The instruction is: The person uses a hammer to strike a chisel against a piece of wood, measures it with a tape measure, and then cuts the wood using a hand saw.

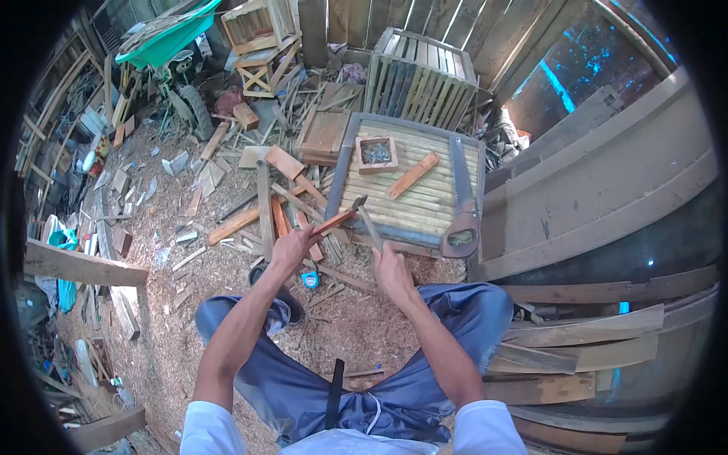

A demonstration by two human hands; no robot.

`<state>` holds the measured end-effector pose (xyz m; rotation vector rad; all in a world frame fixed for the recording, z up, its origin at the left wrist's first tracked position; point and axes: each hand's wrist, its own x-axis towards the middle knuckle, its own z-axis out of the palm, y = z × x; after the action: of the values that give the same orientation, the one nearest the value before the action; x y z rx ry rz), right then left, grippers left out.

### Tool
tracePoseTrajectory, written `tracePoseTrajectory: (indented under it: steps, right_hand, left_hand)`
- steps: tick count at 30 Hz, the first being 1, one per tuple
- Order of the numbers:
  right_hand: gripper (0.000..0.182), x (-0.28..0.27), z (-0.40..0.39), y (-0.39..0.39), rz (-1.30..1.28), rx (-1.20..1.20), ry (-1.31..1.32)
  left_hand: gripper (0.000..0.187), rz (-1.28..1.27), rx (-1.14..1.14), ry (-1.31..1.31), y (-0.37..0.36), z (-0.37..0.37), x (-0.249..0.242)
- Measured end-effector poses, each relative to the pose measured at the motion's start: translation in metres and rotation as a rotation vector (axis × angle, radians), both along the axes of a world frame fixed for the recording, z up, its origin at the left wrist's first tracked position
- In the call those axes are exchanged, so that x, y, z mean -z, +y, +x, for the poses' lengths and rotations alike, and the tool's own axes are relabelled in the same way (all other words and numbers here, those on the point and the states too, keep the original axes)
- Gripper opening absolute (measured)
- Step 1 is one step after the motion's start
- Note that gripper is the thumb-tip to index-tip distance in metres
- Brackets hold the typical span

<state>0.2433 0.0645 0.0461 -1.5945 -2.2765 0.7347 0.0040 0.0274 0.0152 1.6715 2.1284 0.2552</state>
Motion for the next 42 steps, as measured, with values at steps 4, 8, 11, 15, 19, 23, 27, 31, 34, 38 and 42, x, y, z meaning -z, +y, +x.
tracePoseTrajectory:
  steps: [4,8,11,15,19,23,27,31,34,38,42]
  right_hand:
    - [0.031,-0.029,0.001,0.002,-0.048,0.044,0.033]
    - [0.025,-0.052,-0.003,0.001,0.114,0.116,0.328]
    - [0.026,-0.033,-0.006,-0.002,-0.019,0.159,0.263]
    - [0.028,-0.012,-0.003,0.008,-0.088,0.034,0.06]
    - [0.032,-0.04,-0.002,0.004,-0.026,0.073,0.248]
    - [0.031,-0.046,-0.015,-0.008,-0.045,0.1,0.337]
    - [0.031,-0.028,-0.018,-0.003,-0.165,-0.065,-0.068]
    - [0.034,-0.05,-0.016,-0.007,-0.048,-0.014,0.093]
    - [0.036,-0.046,-0.017,-0.012,-0.008,0.084,0.283]
    - [0.037,0.011,-0.013,-0.001,-0.151,-0.055,-0.017]
    - [0.033,-0.032,-0.02,-0.007,-0.179,-0.023,0.019]
  left_hand:
    - [0.034,0.053,-0.021,0.059,-0.001,0.001,0.014]
    - [0.033,-0.006,-0.015,0.033,0.0,0.001,0.001]
    - [0.033,-0.002,-0.019,0.046,0.0,0.002,0.007]
    - [0.033,0.027,0.005,0.038,0.002,-0.003,0.011]
    - [0.034,0.018,0.003,0.009,0.0,0.001,0.01]
    - [0.034,0.01,0.006,0.01,0.001,-0.002,0.008]
    - [0.034,0.025,-0.001,0.006,0.004,-0.003,0.007]
    - [0.033,-0.009,-0.023,0.009,0.0,0.002,0.006]
    - [0.034,0.005,-0.019,-0.004,-0.001,0.001,-0.001]
    - [0.036,0.013,-0.003,-0.007,0.003,-0.002,0.003]
    - [0.04,0.037,-0.02,-0.005,0.0,0.001,0.001]
